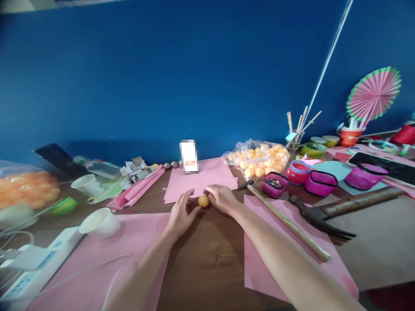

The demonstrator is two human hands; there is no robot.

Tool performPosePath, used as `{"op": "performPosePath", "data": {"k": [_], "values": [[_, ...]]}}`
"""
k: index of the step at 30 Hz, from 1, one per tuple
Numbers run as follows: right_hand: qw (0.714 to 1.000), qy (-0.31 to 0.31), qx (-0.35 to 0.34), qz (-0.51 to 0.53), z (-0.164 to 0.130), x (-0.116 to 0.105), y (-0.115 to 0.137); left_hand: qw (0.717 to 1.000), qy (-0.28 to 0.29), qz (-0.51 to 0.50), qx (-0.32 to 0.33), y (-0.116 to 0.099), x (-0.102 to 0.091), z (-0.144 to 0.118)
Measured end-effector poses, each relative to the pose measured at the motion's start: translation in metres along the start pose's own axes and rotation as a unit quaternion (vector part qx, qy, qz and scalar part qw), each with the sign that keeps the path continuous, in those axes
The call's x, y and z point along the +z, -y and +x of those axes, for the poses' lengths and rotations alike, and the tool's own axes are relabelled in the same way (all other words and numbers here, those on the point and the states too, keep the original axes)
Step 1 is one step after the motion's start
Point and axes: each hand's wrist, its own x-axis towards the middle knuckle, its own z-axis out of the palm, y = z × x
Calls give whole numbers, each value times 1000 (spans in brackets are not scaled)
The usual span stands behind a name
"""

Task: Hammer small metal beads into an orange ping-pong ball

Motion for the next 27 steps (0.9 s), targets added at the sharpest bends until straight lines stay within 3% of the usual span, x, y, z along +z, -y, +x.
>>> {"op": "performPosePath", "data": {"k": [6, 9, 12, 18, 27], "values": [[996, 19, -69, 50, 1, 5, 8, 999, 28, 35, 24, -2, -1, 0], [999, -18, -49, 3, 2, 5, 6, 999, 4, 25, 24, -2, -2, 1], [994, -58, -26, -87, 4, 4, 1, 999, -30, -13, 13, -1, -3, 2], [984, -49, -11, -170, 6, 11, -9, 987, -88, -122, -57, 11, 2, 4], [980, -37, -37, -190, 6, 14, -11, 973, -63, -201, -92, 11, 0, 7]]}}
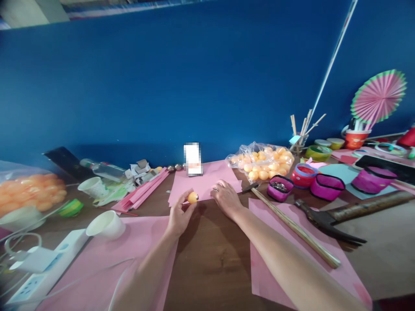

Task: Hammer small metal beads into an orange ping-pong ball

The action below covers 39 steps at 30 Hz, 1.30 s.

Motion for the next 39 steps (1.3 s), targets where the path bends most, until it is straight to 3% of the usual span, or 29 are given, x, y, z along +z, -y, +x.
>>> {"op": "performPosePath", "data": {"k": [8, 15, 21, 28, 33, 39], "values": [[998, -12, 21, 53, 0, -9, 7, 997, 11, -69, -43, -1, -1, 0], [963, -88, 46, 251, -2, -10, 17, 990, 38, -125, -56, -2, -2, 0], [919, -75, 103, 373, 0, -14, 18, 982, 27, -169, -84, -3, -4, 4], [901, -49, 138, 409, 2, -19, 19, 981, 36, -170, -89, -5, -4, 4], [867, -13, 148, 475, 2, -19, 22, 981, 28, -166, -96, -3, -5, 5], [867, 17, 136, 479, 1, -20, 25, 979, 24, -163, -119, -5, -5, 4]]}}
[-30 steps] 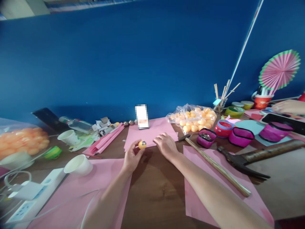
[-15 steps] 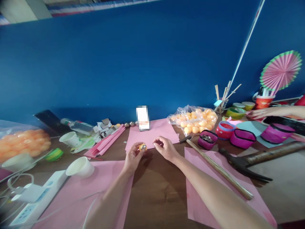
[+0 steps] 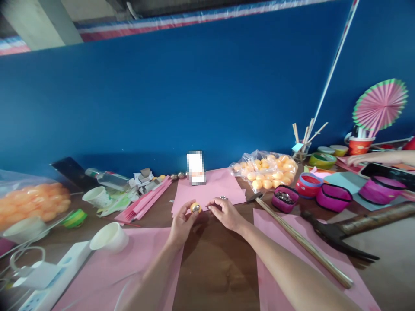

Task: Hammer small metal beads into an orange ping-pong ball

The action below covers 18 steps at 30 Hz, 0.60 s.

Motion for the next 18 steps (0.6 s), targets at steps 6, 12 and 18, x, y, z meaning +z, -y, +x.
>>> {"op": "performPosePath", "data": {"k": [6, 12, 18], "values": [[1000, -3, -9, 2, 1, -1, 1, 1000, 20, 5, -5, -2, 1, -1], [994, 16, 31, 100, 1, -3, 0, 1000, 10, 6, -3, 3, -1, 1], [976, 59, 65, 200, 0, 0, 1, 1000, 24, -13, -14, 1, 1, 0]]}}
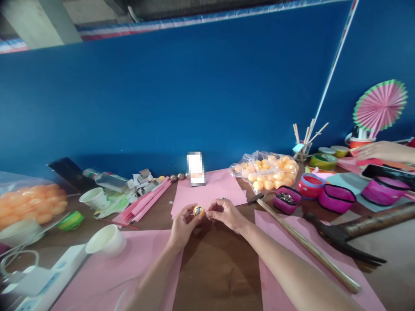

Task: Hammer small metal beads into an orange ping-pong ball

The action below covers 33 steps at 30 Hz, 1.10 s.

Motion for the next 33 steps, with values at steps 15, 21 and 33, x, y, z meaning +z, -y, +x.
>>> {"op": "performPosePath", "data": {"k": [15, 21, 33], "values": [[999, -5, 14, 30, 2, -2, -10, 997, 29, 63, 27, -3, 2, -1], [997, 3, 40, 70, 5, -2, -14, 998, 14, 60, 2, 2, -2, 5], [1000, -10, 6, 27, 2, -2, -10, 1000, 5, 27, 4, -6, 3, -3]]}}
